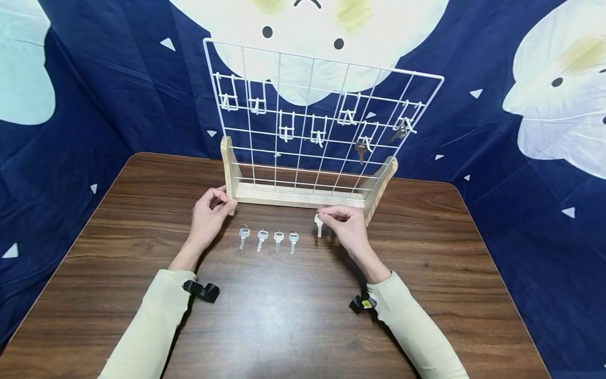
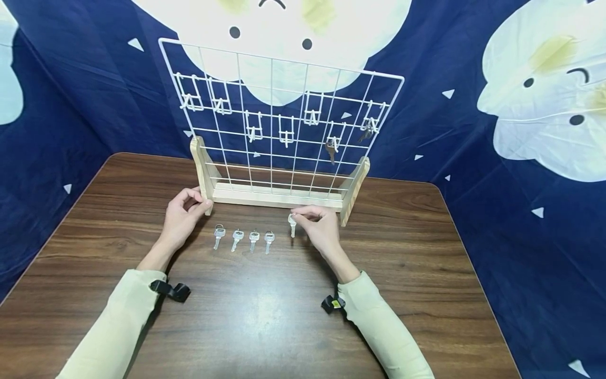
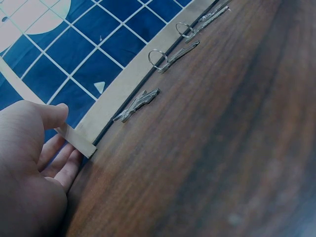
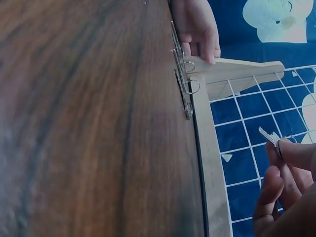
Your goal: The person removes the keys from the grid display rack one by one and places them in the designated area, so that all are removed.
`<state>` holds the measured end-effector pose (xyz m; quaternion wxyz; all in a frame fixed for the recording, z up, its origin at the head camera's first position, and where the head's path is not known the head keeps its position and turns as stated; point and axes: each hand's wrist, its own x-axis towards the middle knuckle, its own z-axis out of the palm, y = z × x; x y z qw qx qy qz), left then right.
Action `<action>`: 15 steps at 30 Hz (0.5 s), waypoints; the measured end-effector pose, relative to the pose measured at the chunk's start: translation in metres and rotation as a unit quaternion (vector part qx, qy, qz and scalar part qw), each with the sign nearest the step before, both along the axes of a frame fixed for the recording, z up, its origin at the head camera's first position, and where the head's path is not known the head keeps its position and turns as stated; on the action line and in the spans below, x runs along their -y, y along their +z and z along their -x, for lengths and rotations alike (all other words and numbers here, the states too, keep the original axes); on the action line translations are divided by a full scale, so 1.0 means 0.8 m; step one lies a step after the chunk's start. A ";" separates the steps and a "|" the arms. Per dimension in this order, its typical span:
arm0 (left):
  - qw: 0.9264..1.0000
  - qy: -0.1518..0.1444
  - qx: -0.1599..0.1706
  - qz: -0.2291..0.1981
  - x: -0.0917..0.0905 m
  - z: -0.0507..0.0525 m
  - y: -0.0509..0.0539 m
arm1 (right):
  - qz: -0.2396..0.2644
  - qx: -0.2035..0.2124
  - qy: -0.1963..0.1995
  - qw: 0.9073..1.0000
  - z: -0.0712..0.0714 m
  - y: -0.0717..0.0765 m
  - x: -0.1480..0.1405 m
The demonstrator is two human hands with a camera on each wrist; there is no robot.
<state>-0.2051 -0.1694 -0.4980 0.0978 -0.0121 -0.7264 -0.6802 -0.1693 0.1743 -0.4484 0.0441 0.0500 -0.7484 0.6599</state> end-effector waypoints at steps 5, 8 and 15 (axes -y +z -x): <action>1.000 -0.001 0.003 0.003 0.001 -0.001 0.001 | 0.006 0.026 0.011 1.000 0.001 -0.005 -0.003; 1.000 0.000 0.003 0.004 0.001 -0.001 0.000 | -0.001 0.047 0.022 0.999 0.002 -0.007 -0.004; 1.000 -0.001 0.002 -0.001 0.000 0.000 -0.001 | -0.048 0.100 0.040 0.993 0.003 -0.010 -0.006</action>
